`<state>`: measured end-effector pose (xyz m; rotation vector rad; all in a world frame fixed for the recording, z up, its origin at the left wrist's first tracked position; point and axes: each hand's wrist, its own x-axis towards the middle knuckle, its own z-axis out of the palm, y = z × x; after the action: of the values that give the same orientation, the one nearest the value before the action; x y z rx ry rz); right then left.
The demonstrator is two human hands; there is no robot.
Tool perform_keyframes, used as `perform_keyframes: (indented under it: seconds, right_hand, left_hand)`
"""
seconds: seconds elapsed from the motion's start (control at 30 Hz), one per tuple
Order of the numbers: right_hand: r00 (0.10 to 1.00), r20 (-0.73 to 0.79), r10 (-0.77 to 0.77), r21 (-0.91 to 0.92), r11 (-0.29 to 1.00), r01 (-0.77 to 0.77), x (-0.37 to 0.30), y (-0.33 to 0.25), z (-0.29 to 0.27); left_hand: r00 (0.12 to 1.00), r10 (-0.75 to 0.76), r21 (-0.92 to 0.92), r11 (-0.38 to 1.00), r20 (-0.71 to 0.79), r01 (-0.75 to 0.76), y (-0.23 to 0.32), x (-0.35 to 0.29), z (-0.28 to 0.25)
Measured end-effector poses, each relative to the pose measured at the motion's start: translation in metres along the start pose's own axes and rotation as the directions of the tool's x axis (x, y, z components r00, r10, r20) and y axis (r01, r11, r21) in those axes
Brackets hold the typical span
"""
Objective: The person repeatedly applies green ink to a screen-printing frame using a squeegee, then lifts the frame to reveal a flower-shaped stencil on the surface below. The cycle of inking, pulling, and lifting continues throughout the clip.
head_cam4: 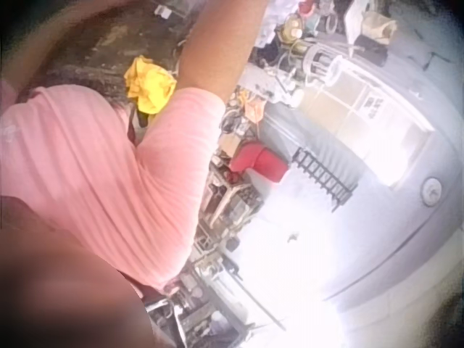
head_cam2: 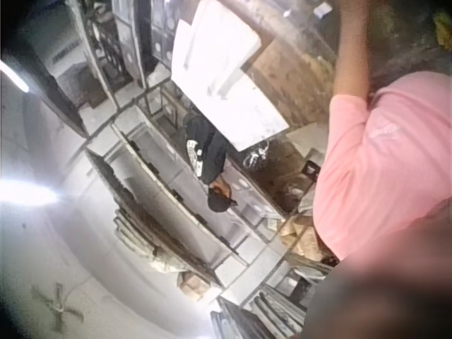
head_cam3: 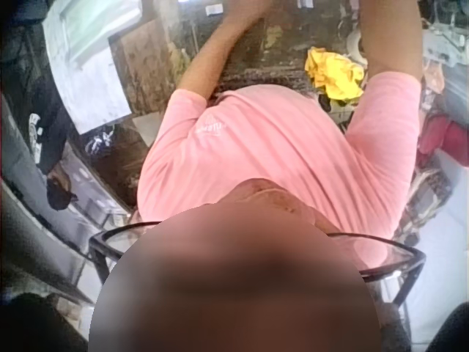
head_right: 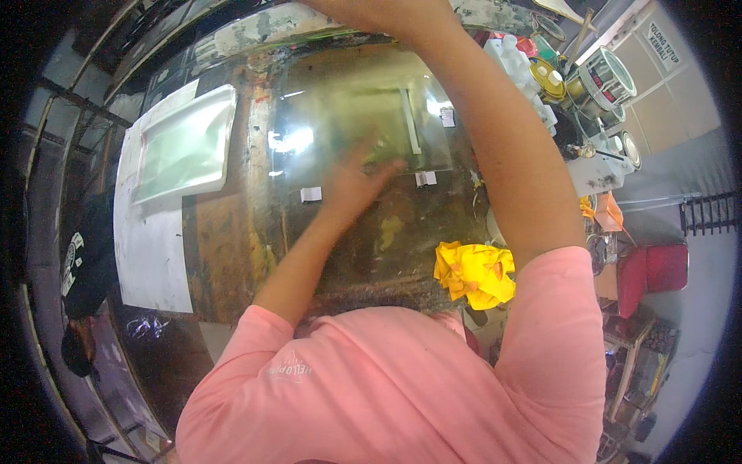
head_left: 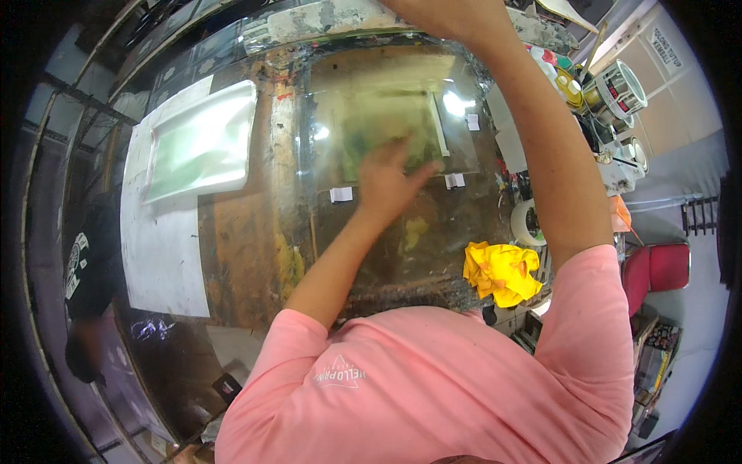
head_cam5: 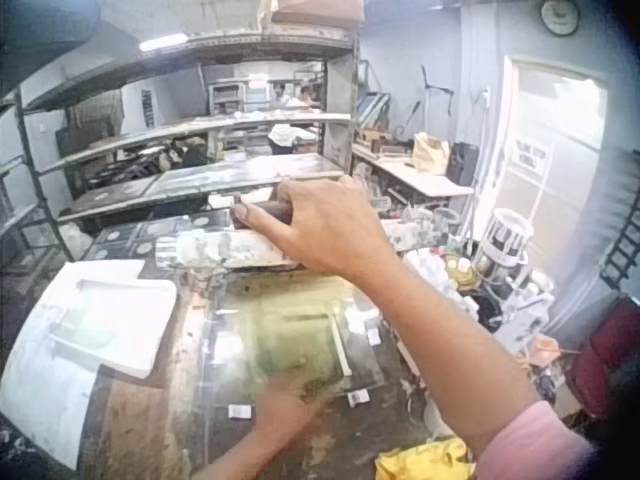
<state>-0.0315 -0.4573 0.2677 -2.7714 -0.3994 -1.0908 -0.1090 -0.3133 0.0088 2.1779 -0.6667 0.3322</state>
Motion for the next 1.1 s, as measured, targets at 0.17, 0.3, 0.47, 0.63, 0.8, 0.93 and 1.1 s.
perform_keyframes:
  seconds: [0.17,0.3,0.47,0.63,0.8,0.93,1.1]
  right_hand:
    - [0.998,0.059,0.036,-0.092,0.995,-0.03,-0.044,-0.016,0.012]
    - [0.96,0.276,-0.05,-0.04,0.997,0.063,-0.122,-0.025,0.032]
    - [0.779,0.617,-0.113,0.254,0.965,-0.061,-0.191,-0.013,0.062]
    - [0.804,0.594,-0.017,0.22,0.965,-0.142,-0.245,-0.032,0.08]
    - [0.882,0.465,-0.078,0.201,0.979,-0.019,-0.246,-0.02,0.112]
    - [0.906,0.419,-0.05,0.152,0.988,-0.016,-0.189,0.027,0.183]
    - [0.806,0.589,-0.067,0.148,0.989,-0.025,-0.09,0.083,0.232]
  left_hand:
    - [0.887,-0.415,-0.736,0.663,-0.204,0.141,-0.018,0.042,-0.122]
    - [0.896,-0.442,-0.569,0.725,0.047,0.388,-0.022,0.007,-0.146]
    - [0.921,-0.389,0.1,0.917,0.0,0.387,-0.048,-0.063,-0.107]
    - [0.937,-0.347,0.411,0.848,-0.046,0.334,-0.075,-0.082,-0.084]
    - [0.945,-0.326,0.342,0.885,-0.032,0.317,-0.083,-0.083,-0.081]
    - [0.955,-0.292,0.31,0.904,-0.055,0.294,-0.083,-0.083,-0.082]
    - [0.953,-0.298,0.316,0.9,-0.061,0.301,-0.081,-0.082,-0.084]
